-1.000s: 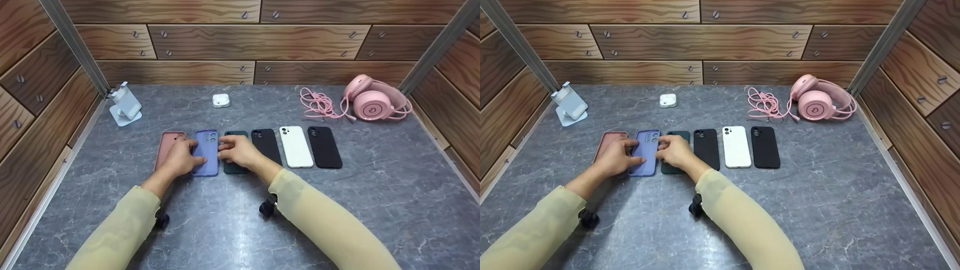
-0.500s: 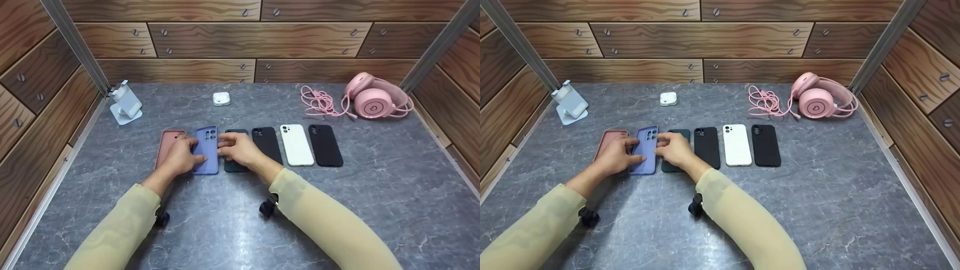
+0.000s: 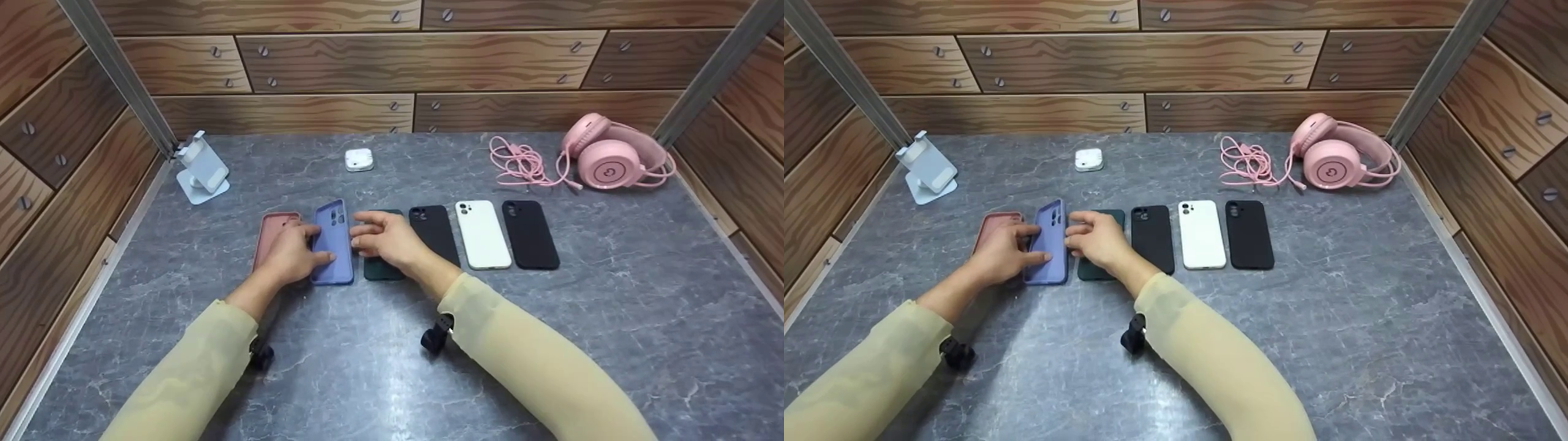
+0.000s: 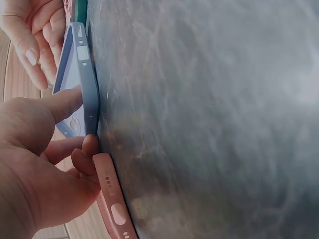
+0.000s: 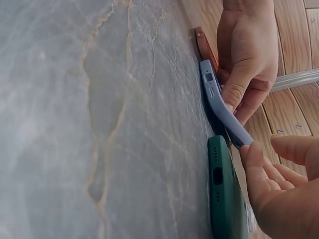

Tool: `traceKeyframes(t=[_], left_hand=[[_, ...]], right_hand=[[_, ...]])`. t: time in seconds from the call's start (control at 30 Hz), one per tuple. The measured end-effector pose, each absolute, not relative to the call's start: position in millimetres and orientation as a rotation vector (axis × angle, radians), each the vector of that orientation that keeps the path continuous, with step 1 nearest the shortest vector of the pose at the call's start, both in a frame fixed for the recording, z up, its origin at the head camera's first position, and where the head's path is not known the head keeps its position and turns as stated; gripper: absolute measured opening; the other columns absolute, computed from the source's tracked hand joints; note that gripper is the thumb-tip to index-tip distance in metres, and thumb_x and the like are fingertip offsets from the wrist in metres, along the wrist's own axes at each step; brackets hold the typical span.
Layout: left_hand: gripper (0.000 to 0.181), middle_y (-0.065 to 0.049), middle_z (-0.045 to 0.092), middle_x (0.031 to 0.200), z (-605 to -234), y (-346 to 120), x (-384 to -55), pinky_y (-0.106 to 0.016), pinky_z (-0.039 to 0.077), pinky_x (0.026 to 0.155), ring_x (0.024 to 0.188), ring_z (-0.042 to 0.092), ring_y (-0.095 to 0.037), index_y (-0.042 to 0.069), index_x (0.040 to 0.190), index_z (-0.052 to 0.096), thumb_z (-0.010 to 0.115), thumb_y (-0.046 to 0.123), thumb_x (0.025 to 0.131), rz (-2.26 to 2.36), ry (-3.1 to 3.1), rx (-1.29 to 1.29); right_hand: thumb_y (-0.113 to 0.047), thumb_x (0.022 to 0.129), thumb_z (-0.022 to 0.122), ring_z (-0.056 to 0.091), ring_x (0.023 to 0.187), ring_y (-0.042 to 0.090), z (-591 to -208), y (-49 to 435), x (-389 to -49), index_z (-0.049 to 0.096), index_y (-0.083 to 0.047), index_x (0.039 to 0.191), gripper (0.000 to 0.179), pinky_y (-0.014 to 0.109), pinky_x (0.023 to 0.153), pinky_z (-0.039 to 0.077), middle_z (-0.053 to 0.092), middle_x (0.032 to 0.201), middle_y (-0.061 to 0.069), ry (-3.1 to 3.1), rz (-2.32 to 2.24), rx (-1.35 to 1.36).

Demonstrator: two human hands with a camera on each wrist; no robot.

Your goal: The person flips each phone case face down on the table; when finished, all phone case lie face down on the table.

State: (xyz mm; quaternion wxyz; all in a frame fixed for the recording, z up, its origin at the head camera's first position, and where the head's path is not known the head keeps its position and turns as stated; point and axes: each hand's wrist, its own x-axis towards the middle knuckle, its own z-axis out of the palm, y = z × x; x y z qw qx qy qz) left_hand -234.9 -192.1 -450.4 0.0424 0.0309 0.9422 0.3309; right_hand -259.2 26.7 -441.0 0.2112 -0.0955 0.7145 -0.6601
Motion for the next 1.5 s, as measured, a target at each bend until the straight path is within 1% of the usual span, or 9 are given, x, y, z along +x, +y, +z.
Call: traceKeyframes(t=[0.3,0.43,0.73,0.93,1.07,1.13,1.3,1.4,1.5], left_hand=[[0.063,-0.032,0.053,0.147,-449,-195,-235,-0.05,0.037,0.12,0.141,0.047,-0.043,-0.009,0.143,0.06,0.085,0.019,0.093,1.085,2.832,0.085],[0.061,-0.03,0.056,0.143,-445,-195,-234,-0.05,0.042,0.116,0.136,0.052,-0.04,-0.007,0.143,0.061,0.084,0.018,0.093,1.122,2.806,0.07],[0.054,-0.025,0.062,0.129,-439,-194,-234,-0.048,0.054,0.099,0.117,0.062,-0.037,-0.001,0.141,0.065,0.085,0.01,0.092,1.196,2.806,0.137],[0.06,-0.021,0.069,0.128,-438,-195,-232,-0.048,0.056,0.097,0.116,0.067,-0.035,0.003,0.148,0.061,0.081,0.002,0.092,1.295,2.757,0.183],[0.057,-0.02,0.069,0.131,-435,-192,-231,-0.044,0.058,0.094,0.117,0.068,-0.035,0.003,0.151,0.058,0.075,0.002,0.097,1.361,2.698,0.194],[0.053,-0.021,0.07,0.13,-433,-191,-230,-0.041,0.059,0.089,0.113,0.069,-0.033,0.003,0.151,0.058,0.071,0.003,0.1,1.403,2.675,0.192],[0.046,-0.024,0.068,0.132,-428,-191,-228,-0.041,0.062,0.085,0.111,0.07,-0.033,0.004,0.155,0.054,0.059,0.012,0.109,1.539,2.576,0.125],[0.049,-0.023,0.067,0.133,-427,-191,-229,-0.044,0.063,0.085,0.113,0.07,-0.033,0.005,0.157,0.05,0.057,0.02,0.111,1.6,2.519,0.075],[0.052,-0.022,0.068,0.131,-427,-190,-230,-0.044,0.063,0.081,0.111,0.072,-0.033,0.005,0.158,0.049,0.058,0.025,0.111,1.627,2.498,0.056]], right_hand=[[0.006,0.097,0.071,0.067,0.098,0.015,-446,19,-262,0.059,0.002,0.148,0.052,0.029,0.084,0.058,0.072,0.117,0.013,2.03,-1.836,-0.272],[0.006,0.096,0.072,0.066,0.093,0.013,-447,17,-263,0.061,0.002,0.146,0.052,0.028,0.08,0.056,0.072,0.111,0.01,2.059,-1.827,-0.283],[0.002,0.096,0.073,0.068,0.084,0.014,-447,13,-264,0.059,-0.005,0.15,0.056,0.025,0.064,0.054,0.073,0.105,0.007,2.081,-1.784,-0.279],[0.003,0.098,0.071,0.07,0.081,0.018,-446,11,-263,0.055,-0.004,0.153,0.058,0.024,0.059,0.055,0.073,0.101,0.007,2.009,-1.829,-0.264],[0.002,0.1,0.069,0.072,0.081,0.018,-445,10,-262,0.052,-0.004,0.155,0.058,0.027,0.062,0.059,0.073,0.104,0.008,1.961,-1.848,-0.262],[0.001,0.101,0.068,0.073,0.083,0.019,-445,10,-261,0.051,-0.004,0.157,0.058,0.028,0.064,0.06,0.074,0.109,0.01,1.936,-1.856,-0.258],[-0.002,0.104,0.066,0.076,0.09,0.022,-442,8,-260,0.047,-0.008,0.16,0.059,0.03,0.069,0.062,0.073,0.122,0.016,1.904,-1.855,-0.27],[-0.005,0.106,0.065,0.076,0.092,0.023,-442,8,-259,0.046,-0.01,0.161,0.058,0.031,0.071,0.063,0.072,0.125,0.016,1.899,-1.845,-0.285],[-0.007,0.107,0.064,0.077,0.093,0.023,-441,8,-258,0.046,-0.012,0.162,0.058,0.033,0.073,0.063,0.072,0.126,0.016,1.887,-1.843,-0.298]])
